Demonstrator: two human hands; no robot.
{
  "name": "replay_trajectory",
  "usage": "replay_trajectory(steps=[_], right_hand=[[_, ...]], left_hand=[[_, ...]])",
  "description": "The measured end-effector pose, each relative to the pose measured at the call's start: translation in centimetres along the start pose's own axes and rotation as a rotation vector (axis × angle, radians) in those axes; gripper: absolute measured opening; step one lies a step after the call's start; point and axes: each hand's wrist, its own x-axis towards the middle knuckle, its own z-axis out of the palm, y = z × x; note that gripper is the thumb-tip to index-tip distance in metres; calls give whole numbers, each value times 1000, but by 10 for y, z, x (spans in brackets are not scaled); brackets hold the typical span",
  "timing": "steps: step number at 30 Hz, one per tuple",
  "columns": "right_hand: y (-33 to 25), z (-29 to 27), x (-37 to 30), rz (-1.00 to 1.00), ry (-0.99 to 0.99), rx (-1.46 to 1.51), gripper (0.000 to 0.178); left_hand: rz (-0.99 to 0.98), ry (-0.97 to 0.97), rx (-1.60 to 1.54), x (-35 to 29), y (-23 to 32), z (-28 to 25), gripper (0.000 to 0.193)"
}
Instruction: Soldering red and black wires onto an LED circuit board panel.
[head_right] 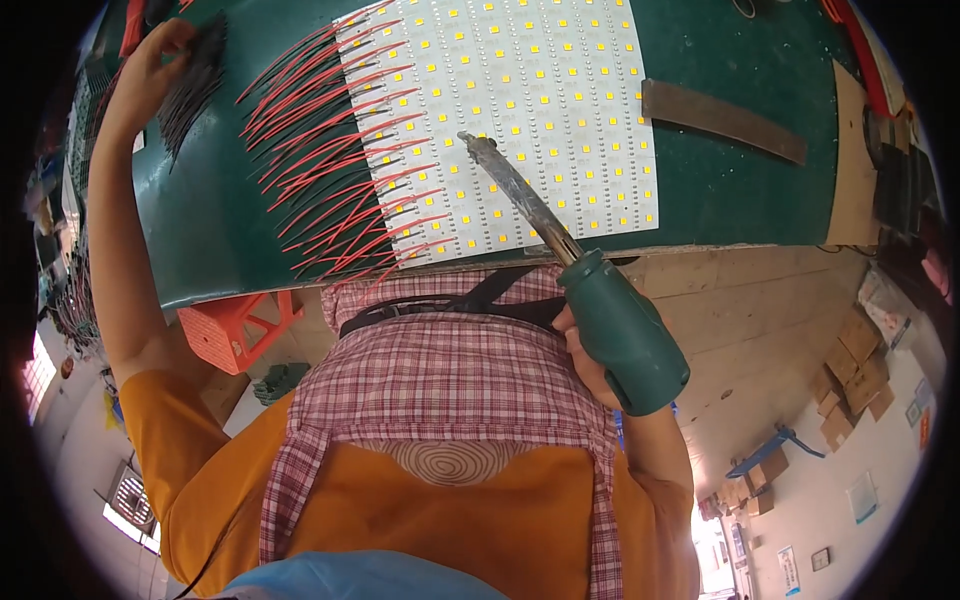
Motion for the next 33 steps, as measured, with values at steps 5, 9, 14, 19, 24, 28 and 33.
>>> replay_trajectory(steps=[5, 9, 14, 19, 24, 28, 33], right_hand=[[7, 0, 2, -102, -24, -54, 35], [14, 0, 6, -252, -68, -40, 34], [7, 3, 5, -81, 9, 35, 25], [13, 4, 6, -216, 27, -35, 27], [27, 2, 2, -217, 63, 89, 35], [19, 3, 6, -203, 48, 72, 33], [22, 2, 12, -192, -19, 86, 30]], left_hand=[[-146, -67, -20, 6, 11, -7, 26], [-212, -50, 95, 8, 26, -10, 23], [-288, 25, 143, 5, 30, -14, 23], [-241, 116, 92, -14, 7, -20, 25], [-170, 59, 298, -9, 76, -31, 21], [-175, -32, 585, -39, 139, -60, 15], [97, -550, 1328, -78, 161, -44, 7]])
